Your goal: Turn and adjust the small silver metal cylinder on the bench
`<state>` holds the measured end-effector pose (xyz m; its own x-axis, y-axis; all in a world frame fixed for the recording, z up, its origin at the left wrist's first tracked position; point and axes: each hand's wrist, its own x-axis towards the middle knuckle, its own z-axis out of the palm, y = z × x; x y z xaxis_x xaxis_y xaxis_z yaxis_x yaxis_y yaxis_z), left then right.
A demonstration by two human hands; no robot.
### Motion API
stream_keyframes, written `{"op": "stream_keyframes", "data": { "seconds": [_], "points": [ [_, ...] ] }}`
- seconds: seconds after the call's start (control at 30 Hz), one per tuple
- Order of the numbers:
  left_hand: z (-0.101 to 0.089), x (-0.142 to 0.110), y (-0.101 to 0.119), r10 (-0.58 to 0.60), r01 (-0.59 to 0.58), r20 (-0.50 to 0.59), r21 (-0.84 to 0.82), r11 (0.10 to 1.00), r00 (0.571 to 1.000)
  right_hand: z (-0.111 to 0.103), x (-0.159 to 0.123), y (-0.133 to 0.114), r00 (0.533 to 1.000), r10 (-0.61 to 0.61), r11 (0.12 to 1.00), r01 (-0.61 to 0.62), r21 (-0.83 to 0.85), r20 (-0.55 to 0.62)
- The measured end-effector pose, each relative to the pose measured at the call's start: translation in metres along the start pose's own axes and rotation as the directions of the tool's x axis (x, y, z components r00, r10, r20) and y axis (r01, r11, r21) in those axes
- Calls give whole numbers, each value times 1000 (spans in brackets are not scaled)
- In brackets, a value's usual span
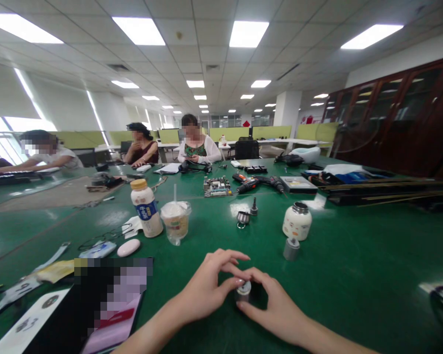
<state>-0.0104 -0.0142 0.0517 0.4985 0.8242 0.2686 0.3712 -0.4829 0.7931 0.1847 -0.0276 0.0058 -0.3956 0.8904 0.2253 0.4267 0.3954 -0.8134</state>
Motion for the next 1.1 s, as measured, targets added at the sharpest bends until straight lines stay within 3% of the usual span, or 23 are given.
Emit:
{"op": "stream_keyframes", "data": {
  "seconds": [0.17,0.3,0.43,0.6,0.8,0.93,1.1],
  "points": [
    [3,1,5,-20,23,-43,68,997,999,1,2,-1,1000,3,1000,-3,2,-1],
    [4,2,7,-56,78,-173,125,989,983,1,3,-2,1000,4,1000,-4,8,1],
    [-2,7,-7,-83,111,-257,94,989,963,-1,2,-3,1000,10,1000,-10,15,3],
    [-8,9,-35,-191,220,-172,169,961,966,-3,1,-6,1000,18,999,-18,26,14],
    [-6,6,-45,-219,234,-94,193,953,971,-3,1,-6,999,23,999,-24,34,25],
    [-7,8,-40,-190,213,-164,135,968,968,-3,2,-5,999,46,998,-48,48,23],
    [-5,9,-12,-101,101,-245,-13,995,964,-1,2,0,999,35,999,-36,37,3]
  ]
}}
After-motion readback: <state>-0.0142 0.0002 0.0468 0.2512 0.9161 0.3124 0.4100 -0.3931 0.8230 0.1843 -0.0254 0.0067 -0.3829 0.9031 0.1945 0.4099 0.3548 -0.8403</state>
